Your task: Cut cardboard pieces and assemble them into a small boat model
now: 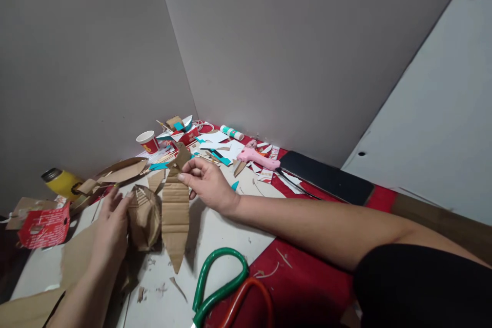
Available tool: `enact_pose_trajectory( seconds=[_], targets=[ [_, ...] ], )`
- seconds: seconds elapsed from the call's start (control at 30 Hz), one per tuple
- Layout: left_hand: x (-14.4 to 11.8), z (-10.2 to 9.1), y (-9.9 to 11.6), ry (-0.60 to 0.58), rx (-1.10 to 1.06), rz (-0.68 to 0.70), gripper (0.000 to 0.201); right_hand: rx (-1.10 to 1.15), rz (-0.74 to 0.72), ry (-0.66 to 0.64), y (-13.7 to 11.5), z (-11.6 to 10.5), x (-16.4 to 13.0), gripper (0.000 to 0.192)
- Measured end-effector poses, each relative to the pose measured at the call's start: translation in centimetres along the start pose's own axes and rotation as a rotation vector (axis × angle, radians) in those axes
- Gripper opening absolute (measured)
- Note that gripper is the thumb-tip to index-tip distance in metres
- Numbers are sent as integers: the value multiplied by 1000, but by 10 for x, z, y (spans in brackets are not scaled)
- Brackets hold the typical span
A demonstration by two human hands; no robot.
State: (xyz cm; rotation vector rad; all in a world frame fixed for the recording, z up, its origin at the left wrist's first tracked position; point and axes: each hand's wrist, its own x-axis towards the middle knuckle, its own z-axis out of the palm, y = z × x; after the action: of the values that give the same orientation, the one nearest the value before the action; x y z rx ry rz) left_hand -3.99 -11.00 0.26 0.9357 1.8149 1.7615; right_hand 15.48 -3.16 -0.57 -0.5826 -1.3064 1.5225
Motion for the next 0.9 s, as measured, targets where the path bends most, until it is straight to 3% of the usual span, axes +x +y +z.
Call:
enact_pose_trajectory(
  seconds=[0.07,0.13,0.27,0.37,0.67,0.9],
  targets=[
    [-12,4,9,46,90,151,57,-14,-32,-11,-3,2,-4,26],
    [-27,10,20,-59,69,185,49,-16,-54,-22,-6,4,-7,25],
    [-53,20,32,-513,-71,-174,40,6,-63,-57,-12,8,-13,25],
    [-60,22,29,-690,-173,-297,32,9,-43,-87,-13,9,-17,27],
    [-56,18,21,-697,-160,-198,27,2,72,-111,-11,9,-14,35],
    [-61,23,19,-565,-172,-51,28,-3,121,-149,-10,9,-15,36]
  ],
)
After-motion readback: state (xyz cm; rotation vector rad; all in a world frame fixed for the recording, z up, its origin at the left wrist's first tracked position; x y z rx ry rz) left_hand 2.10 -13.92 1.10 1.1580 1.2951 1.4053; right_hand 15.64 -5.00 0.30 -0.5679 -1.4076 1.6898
